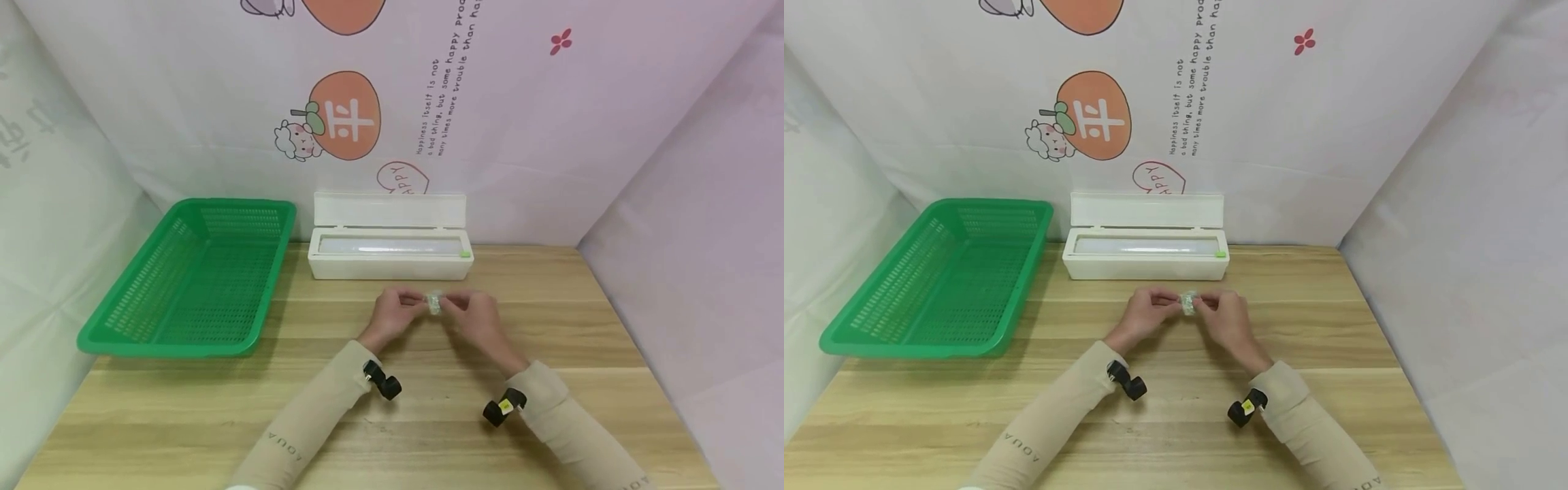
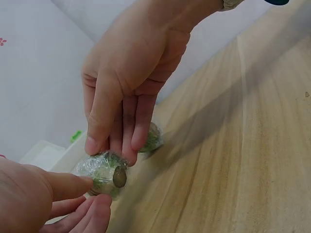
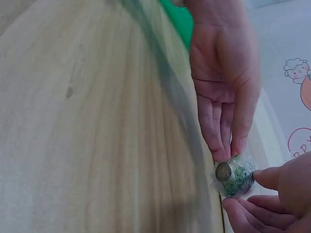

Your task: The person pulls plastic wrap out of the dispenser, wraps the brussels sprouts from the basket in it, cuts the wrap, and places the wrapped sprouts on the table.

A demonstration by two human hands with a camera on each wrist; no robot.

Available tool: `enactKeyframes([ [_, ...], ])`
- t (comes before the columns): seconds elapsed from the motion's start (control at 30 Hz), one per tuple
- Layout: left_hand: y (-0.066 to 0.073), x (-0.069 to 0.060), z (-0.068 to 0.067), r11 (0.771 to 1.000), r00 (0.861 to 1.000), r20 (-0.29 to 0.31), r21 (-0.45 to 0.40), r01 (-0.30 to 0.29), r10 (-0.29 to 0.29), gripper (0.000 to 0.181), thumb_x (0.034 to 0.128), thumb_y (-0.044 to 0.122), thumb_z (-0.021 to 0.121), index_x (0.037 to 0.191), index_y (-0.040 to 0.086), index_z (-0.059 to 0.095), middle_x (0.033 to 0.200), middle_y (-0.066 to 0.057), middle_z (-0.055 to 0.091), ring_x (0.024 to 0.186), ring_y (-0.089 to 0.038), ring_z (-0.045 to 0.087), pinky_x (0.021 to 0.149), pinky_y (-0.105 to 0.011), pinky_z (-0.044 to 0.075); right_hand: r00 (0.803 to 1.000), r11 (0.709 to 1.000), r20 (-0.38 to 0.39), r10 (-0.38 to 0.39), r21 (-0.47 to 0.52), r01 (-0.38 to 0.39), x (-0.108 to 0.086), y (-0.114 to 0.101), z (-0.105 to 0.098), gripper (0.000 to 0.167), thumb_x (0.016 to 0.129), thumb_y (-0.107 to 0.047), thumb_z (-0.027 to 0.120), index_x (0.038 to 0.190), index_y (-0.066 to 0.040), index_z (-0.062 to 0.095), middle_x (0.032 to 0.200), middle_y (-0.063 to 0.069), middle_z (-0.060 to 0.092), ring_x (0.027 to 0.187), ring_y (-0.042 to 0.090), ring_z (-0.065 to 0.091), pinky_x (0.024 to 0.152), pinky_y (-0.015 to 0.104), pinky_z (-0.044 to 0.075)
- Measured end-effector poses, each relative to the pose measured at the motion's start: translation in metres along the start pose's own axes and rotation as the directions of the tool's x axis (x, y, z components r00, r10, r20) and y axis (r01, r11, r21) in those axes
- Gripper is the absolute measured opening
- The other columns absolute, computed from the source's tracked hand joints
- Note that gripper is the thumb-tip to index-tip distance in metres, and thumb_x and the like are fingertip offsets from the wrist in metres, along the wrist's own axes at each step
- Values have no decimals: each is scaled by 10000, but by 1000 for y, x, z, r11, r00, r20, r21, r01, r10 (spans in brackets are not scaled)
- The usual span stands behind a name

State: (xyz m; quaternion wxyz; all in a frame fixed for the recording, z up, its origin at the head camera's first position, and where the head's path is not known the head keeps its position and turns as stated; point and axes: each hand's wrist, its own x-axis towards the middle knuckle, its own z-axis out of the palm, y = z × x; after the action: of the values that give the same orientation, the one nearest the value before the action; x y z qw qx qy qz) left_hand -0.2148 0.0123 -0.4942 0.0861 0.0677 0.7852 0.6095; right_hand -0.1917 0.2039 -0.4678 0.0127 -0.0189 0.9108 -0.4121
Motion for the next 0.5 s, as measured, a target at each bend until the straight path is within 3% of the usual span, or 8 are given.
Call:
enactKeyframes([
  [0.27,-3,2,9,996,1000,-12,88,-12,13,150,932,109,803,1075,67,792,1090,-114,806,977,-210,781,876,-294,653,1000,998,-12,6,-56,-6,1,7,6,262,1048,-244,675,1204,-56,769,1201,160,786,1065,263,762,807,337,647],
  [0.5,-4,4,8,992,1000,11,123,-15,13,176,962,178,782,1112,87,790,1130,-92,801,1010,-197,766,905,-314,645,1000,998,-12,-2,-68,1,3,9,6,275,1057,-250,659,1205,-45,765,1202,170,783,1043,268,760,797,347,641],
])
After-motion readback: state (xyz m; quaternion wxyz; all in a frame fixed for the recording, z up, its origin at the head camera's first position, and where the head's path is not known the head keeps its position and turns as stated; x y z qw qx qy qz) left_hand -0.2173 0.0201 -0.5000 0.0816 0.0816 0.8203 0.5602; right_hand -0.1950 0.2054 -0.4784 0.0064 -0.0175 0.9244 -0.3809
